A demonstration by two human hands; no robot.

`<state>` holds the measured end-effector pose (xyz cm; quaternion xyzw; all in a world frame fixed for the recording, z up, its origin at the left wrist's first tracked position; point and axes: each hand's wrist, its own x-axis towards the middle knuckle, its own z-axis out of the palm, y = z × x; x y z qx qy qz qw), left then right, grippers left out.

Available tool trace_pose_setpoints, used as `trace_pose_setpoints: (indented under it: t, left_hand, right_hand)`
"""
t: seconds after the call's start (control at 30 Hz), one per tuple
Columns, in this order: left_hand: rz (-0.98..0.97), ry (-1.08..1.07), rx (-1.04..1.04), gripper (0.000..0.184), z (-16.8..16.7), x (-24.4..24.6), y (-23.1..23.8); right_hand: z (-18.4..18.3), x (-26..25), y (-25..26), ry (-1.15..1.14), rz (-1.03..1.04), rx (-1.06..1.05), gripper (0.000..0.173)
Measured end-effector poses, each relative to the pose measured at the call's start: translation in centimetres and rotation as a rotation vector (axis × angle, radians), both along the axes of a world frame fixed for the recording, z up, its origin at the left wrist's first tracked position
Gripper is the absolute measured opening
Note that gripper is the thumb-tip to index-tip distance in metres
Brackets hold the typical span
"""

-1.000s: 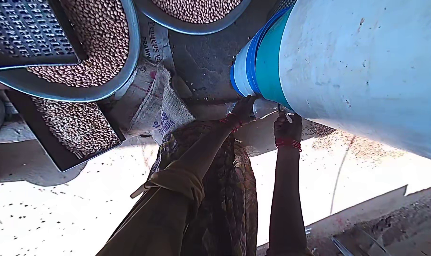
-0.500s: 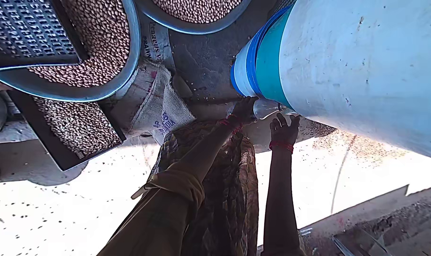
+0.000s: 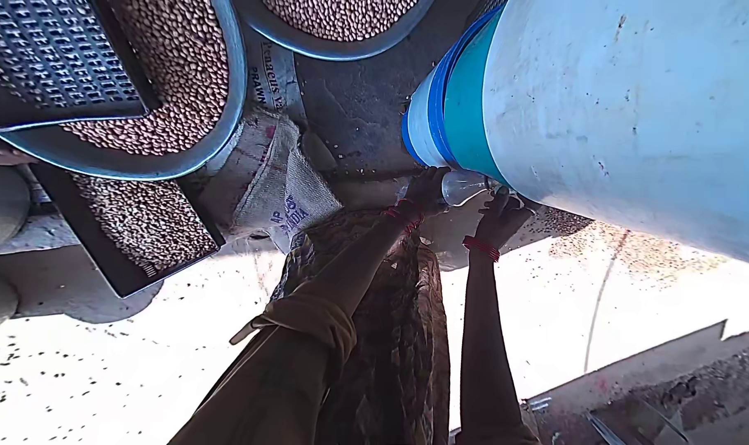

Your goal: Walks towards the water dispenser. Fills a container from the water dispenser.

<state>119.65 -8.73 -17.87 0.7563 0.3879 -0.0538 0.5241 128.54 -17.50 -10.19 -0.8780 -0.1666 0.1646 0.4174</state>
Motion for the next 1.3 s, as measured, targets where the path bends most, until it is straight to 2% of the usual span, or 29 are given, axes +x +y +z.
trace_pose_setpoints:
  t: [0.1,0.2,0.27,0.43,0.67,1.03,1.3]
  left_hand:
    - [0.012,0.0,-0.018,0.092,-0.1,0.0,-0.1]
    - [0.003,0.024,-0.055,0.093,0.3,0.1,0.0]
    - [0.004,0.022,-0.049,0.092,0.5,0.0,0.0]
    - [0.015,0.007,-0.022,0.091,0.2,-0.1,-0.1]
    - [-0.008,0.003,-0.001,0.09,0.3,-0.2,0.4]
    - [-0.005,-0.012,-0.012,0.091,0.1,-0.2,0.2]
    - [-0.029,0.024,-0.002,0.091,0.6,0.0,0.6]
  right_hand:
    - [0.3,0.8,-0.2,0.112,0.016,0.069,0.043]
    - [1.5,0.9,0.1,0.395,-0.081,0.181,0.026]
    - [2.0,0.8,0.4,0.501,-0.143,0.191,0.015]
    - [1.6,0.4,0.8,0.412,-0.141,0.242,0.012]
    - [-0.4,0.6,0.2,0.117,0.011,0.162,0.029]
    - [-0.4,1.2,-0.6,0.095,0.101,0.045,0.041]
    - [0.0,1.0,0.5,0.074,0.039,0.092,0.033]
